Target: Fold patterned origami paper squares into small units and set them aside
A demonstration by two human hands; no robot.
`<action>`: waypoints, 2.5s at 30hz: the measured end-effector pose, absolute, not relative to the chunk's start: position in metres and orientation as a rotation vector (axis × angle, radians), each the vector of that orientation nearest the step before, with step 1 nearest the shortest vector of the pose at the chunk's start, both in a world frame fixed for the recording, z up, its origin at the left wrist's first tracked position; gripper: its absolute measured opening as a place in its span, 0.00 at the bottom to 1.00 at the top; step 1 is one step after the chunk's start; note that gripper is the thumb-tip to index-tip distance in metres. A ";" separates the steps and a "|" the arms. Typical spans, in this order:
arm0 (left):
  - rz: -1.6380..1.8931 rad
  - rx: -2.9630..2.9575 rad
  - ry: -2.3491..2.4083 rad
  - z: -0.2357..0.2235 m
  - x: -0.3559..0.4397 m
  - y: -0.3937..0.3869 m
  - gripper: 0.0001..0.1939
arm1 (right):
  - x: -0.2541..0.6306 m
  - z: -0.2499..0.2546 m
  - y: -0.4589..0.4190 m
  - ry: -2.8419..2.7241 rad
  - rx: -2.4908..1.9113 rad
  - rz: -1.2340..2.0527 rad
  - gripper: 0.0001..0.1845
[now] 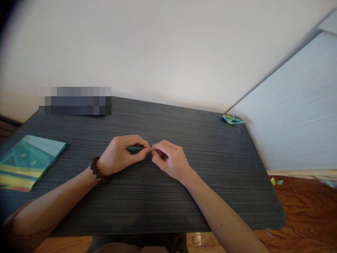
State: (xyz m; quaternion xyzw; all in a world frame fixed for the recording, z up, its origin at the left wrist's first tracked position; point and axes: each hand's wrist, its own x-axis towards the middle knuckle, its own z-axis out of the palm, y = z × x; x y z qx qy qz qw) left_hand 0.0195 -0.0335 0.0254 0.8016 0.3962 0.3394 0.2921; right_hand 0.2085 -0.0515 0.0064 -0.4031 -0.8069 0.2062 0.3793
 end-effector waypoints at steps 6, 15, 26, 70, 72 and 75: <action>0.887 2.148 1.029 0.023 0.019 -0.033 0.05 | 0.210 0.009 -0.052 -2.075 -1.064 0.589 0.04; 0.855 2.154 1.010 0.023 0.019 -0.032 0.05 | 0.210 0.008 -0.052 -2.091 -1.083 0.622 0.06; 0.852 1.706 1.101 0.017 0.009 -0.018 0.23 | 0.227 0.012 -0.042 -1.918 -1.225 0.460 0.07; 1.066 2.208 1.043 0.013 0.009 -0.025 0.03 | 0.220 0.005 -0.046 -2.056 -0.933 0.315 0.10; 1.034 2.228 1.014 0.012 0.008 -0.024 0.03 | 0.220 0.005 -0.046 -2.058 -0.937 0.294 0.10; 1.002 2.264 0.982 0.011 0.008 -0.023 0.03 | 0.220 0.005 -0.045 -2.078 -0.936 0.247 0.10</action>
